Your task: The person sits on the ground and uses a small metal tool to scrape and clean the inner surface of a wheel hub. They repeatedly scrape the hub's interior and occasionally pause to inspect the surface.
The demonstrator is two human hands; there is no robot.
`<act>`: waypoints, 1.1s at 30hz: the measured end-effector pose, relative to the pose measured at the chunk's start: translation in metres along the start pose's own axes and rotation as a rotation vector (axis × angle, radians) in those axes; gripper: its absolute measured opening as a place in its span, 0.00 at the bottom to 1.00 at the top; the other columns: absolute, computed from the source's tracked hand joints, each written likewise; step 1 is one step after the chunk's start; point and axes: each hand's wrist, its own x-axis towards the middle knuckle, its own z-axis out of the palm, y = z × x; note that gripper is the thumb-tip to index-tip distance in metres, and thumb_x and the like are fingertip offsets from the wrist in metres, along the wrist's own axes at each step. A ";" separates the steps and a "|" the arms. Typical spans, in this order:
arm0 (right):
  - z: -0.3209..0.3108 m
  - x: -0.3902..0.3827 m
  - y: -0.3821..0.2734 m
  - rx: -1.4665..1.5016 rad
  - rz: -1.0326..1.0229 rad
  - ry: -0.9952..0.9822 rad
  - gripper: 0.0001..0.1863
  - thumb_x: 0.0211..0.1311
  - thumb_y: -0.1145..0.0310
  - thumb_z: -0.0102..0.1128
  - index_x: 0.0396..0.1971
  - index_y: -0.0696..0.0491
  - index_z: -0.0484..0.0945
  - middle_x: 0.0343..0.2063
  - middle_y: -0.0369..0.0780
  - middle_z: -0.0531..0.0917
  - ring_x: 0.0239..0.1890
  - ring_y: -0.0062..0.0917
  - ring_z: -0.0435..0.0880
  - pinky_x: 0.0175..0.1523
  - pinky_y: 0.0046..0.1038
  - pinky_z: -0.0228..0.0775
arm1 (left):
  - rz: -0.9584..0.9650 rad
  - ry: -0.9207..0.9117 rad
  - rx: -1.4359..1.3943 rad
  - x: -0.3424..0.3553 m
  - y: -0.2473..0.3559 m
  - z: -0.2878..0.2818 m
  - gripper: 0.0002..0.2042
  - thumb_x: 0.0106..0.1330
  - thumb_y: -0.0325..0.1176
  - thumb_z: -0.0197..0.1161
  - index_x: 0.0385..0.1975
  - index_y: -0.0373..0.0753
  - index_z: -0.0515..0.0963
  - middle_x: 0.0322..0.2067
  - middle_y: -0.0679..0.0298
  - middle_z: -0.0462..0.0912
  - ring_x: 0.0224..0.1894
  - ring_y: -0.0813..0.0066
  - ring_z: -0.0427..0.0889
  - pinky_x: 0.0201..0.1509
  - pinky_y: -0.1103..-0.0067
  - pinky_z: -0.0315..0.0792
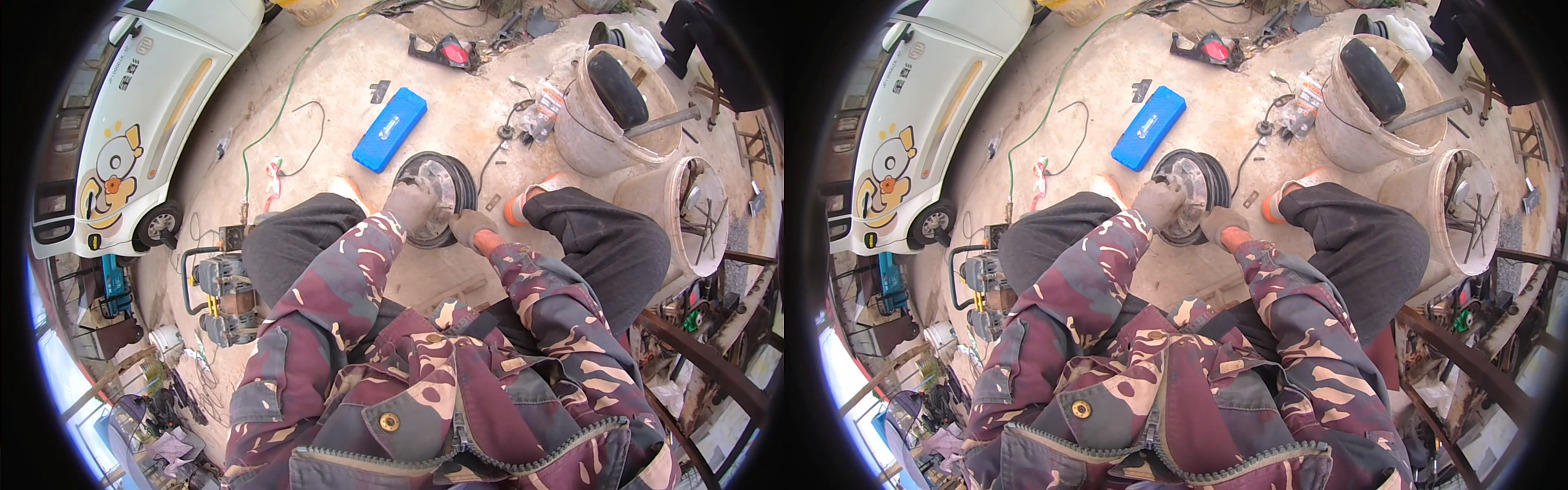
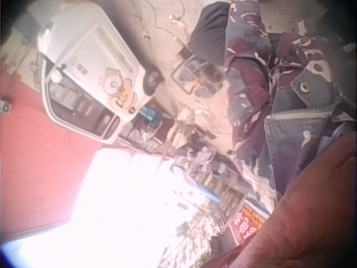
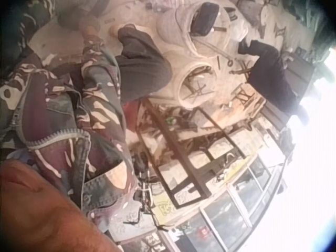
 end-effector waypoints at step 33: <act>0.001 -0.001 0.000 -0.014 -0.002 -0.033 0.34 0.69 0.45 0.41 0.53 0.60 0.83 0.54 0.57 0.83 0.59 0.49 0.82 0.66 0.44 0.70 | -1.345 -0.231 -1.326 0.012 0.018 0.044 0.26 0.76 0.52 0.51 0.33 0.33 0.85 0.29 0.51 0.88 0.33 0.59 0.90 0.34 0.62 0.81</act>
